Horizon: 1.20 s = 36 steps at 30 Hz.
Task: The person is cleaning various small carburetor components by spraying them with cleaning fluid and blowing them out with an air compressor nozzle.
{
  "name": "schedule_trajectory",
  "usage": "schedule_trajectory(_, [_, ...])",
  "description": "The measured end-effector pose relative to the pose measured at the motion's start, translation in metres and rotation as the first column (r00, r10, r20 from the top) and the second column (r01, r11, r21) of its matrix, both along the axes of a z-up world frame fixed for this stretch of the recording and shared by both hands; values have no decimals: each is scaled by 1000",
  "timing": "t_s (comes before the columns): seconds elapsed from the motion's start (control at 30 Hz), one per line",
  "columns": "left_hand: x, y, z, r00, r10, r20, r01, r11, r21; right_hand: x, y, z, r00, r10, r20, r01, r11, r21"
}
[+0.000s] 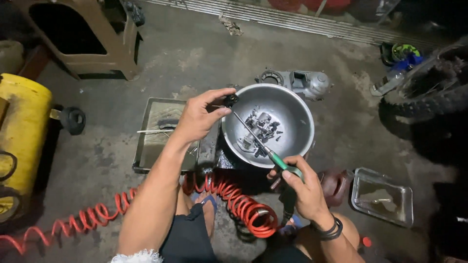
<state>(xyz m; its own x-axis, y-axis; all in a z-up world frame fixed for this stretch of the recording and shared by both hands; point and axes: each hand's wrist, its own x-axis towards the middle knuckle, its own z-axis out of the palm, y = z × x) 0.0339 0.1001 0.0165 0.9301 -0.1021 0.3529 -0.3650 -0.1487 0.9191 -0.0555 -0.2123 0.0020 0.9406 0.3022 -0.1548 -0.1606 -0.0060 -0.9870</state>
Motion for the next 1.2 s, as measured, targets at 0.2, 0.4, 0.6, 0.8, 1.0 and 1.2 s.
schedule_trajectory(0.2, [5,12,-6,995,92,-28,-92,996,14,3,3,7,997,-25,72,33,993,-114])
schedule_trajectory(0.4, [-7,8,11,980,124,-158,-117,992,53,4,10,11,998,11,69,0,988,-156])
schedule_trajectory(0.6, [-4,7,8,990,103,100,-123,965,231,3,15,15,979,22,202,34,961,-273])
schedule_trajectory(0.8, [-3,14,7,975,175,135,-207,937,280,4,10,13,979,6,205,51,960,-274])
schedule_trajectory(1.0, [-6,11,11,988,149,-44,-135,962,237,5,15,19,974,25,227,62,927,-371])
schedule_trajectory(1.2, [-3,8,-5,995,80,59,-93,961,262,5,22,18,957,72,280,48,916,-398])
